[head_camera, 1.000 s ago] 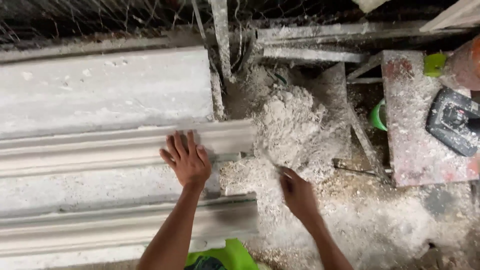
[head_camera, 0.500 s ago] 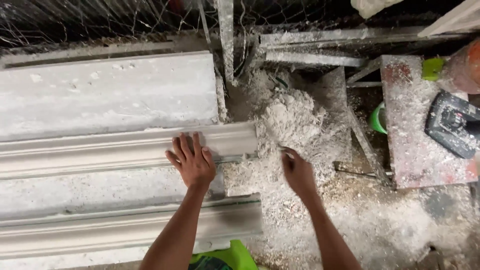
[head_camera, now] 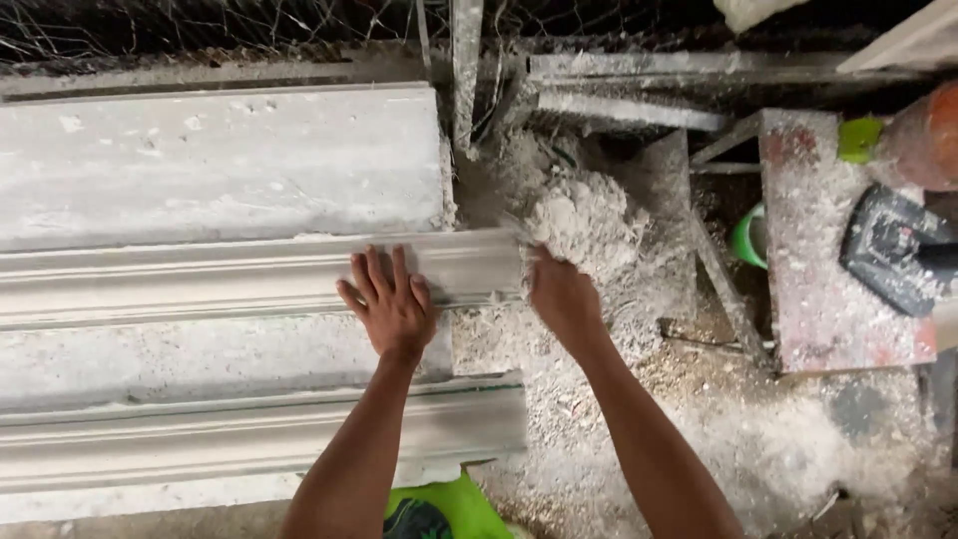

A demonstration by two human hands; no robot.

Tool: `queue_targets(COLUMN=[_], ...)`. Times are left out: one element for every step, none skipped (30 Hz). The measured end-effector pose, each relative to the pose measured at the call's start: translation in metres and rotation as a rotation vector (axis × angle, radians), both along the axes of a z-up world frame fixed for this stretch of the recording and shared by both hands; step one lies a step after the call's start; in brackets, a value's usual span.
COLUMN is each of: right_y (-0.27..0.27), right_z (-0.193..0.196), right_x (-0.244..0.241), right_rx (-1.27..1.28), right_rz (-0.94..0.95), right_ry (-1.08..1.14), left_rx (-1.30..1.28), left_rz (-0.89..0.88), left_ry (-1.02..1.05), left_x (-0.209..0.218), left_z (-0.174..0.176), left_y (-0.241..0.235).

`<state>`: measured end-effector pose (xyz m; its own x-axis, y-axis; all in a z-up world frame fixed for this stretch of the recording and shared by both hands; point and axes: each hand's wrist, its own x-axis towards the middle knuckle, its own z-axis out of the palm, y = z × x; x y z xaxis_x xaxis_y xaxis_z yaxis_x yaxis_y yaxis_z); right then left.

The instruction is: Smoothing and refining the surface of decorative plaster moldings using a hand scraper on a work table.

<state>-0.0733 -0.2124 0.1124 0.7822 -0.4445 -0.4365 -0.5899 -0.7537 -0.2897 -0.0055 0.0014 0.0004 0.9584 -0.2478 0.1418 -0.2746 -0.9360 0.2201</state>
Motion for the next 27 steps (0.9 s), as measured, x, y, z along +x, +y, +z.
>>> queue_targets(right_y=[-0.021, -0.042, -0.064, -0.060, -0.053, -0.046, -0.034, -0.022, -0.016, -0.013, -0.007, -0.001, -0.007, -0.012, -0.021, -0.010, 0.004, 0.018, 0.038, 0.058, 0.077, 0.092, 0.108, 0.124, 0.142, 0.161, 0.182], right_z=[-0.028, -0.055, -0.083, -0.059, -0.036, -0.014, -0.011, -0.008, -0.004, -0.011, -0.019, -0.026, -0.066, -0.104, -0.142, -0.128, -0.113, -0.098, -0.077, -0.055, -0.032, -0.033, -0.033, -0.032, -0.033, -0.033, -0.034], right_x=[-0.011, -0.020, -0.026, -0.017, -0.017, -0.018, -0.022, -0.026, -0.015, -0.017, -0.027, -0.038, -0.063, -0.089, -0.108, -0.129, -0.153, -0.178, -0.189, -0.201, -0.214, -0.223, -0.236, -0.248, -0.251, -0.254, -0.257], right_rx=[-0.006, -0.080, -0.155, -0.161, -0.056, 0.049, 0.055, 0.151, 0.240, 0.240, 0.275, 0.310, 0.307, 0.368, 0.418, 0.409, 0.542, 0.674, 0.677, 0.698, 0.716, 0.716, 0.718, 0.719, 0.715, 0.784, 0.857], right_rz=[0.007, -0.018, -0.045, -0.039, -0.057, -0.076, -0.076, -0.134, -0.186, -0.179, -0.220, -0.261, -0.260, -0.333, -0.406, -0.407, -0.534, -0.658, -0.665, -0.778, -0.887, -0.890, -0.925, -0.960, -0.959, -0.921, -0.876], right_ry=[-0.007, 0.129, 0.258, 0.245, 0.072, -0.099, -0.078, -0.255, -0.458, -0.463, -0.358, -0.252, -0.244, -0.048, 0.134, 0.127, -0.016, -0.164, -0.168, -0.240, -0.308, -0.309, -0.330, -0.351, -0.364, -0.531, -0.687], left_rx=[-0.006, -0.001, 0.005, 0.000, -0.012, -0.025, -0.018, -0.030, -0.050, -0.053, -0.033, -0.014, -0.015, -0.019, -0.032, -0.042, -0.046, -0.050, -0.047, -0.056, -0.068, -0.067, -0.137, -0.207, -0.215, -0.343, -0.464], left_rz=[0.007, 0.007, 0.007, 0.015, 0.013, 0.012, 0.013, 0.011, 0.014, 0.020, 0.010, -0.001, 0.001, 0.008, 0.012, 0.010, 0.011, 0.011, 0.003, -0.005, -0.007, -0.010, -0.056, -0.102, -0.108, -0.204, -0.293], left_ry=[-0.007, 0.006, 0.014, 0.002, 0.032, 0.061, 0.083, 0.094, 0.078, 0.072, 0.085, 0.098, 0.106, 0.123, 0.128, 0.123, 0.130, 0.137, 0.134, 0.142, 0.152, 0.153, 0.170, 0.188, 0.180, 0.321, 0.468], left_x=[-0.002, -0.004, -0.002, 0.006, 0.003, -0.001, -0.005, -0.011, 0.000, 0.007, 0.005, 0.002, -0.001, -0.004, 0.002, 0.004, 0.003, 0.001, 0.003, 0.003, 0.002, 0.005, 0.005, 0.005, -0.012, -0.028, -0.046], left_z=[-0.001, -0.001, -0.002, 0.000, 0.003, 0.004, 0.004, 0.004, 0.005, 0.001, -0.003, -0.007, -0.005, -0.001, 0.004, 0.004, 0.004, 0.005, 0.004, 0.002, 0.001, 0.004, 0.006, 0.009, 0.029, 0.049, 0.067], left_y=[0.000, 0.000, 0.000, -0.003, -0.002, -0.001, 0.000, 0.001, -0.003, -0.005, -0.003, -0.001, -0.002, -0.003, -0.007, -0.007, -0.007, -0.005, -0.007, -0.008, -0.009, -0.003, 0.001, 0.004, 0.011, 0.018, 0.031])
